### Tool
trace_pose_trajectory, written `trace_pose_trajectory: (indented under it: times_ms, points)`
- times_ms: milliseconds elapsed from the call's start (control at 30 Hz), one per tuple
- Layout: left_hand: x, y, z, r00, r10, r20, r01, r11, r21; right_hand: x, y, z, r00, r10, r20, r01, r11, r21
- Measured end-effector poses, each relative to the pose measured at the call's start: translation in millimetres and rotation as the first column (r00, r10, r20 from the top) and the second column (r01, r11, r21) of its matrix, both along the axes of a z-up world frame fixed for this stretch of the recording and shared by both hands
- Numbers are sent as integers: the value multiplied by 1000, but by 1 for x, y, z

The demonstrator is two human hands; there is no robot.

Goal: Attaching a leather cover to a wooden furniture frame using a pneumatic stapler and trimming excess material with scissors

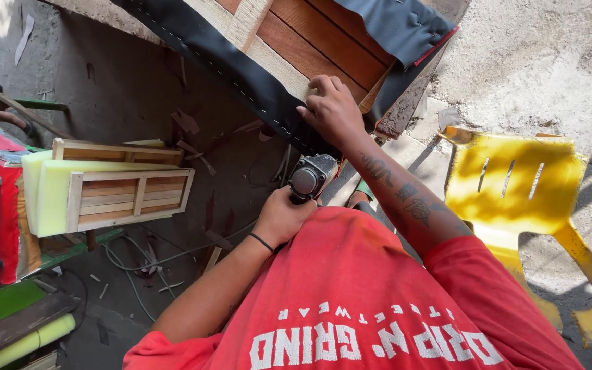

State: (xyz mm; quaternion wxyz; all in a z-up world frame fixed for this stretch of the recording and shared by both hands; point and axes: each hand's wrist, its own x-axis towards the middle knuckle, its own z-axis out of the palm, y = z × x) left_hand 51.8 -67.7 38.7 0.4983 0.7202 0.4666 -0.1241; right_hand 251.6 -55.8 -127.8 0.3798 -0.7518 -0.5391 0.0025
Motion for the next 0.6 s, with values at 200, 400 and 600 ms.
trace_pose_trajectory:
  times_ms: [200,400,600]
  points:
    - [-20,4,-23,1000,-23,-1,23,1000,2,-10,-8,4,999,43,8,-43,999,-32]
    - [-48,19,-1,988,-9,157,-1,998,63,4,-7,9,996,68,-61,-65,997,51]
    - [-73,37,6,992,43,122,-49,998,48,5,-4,14,987,107,-116,-99,993,71]
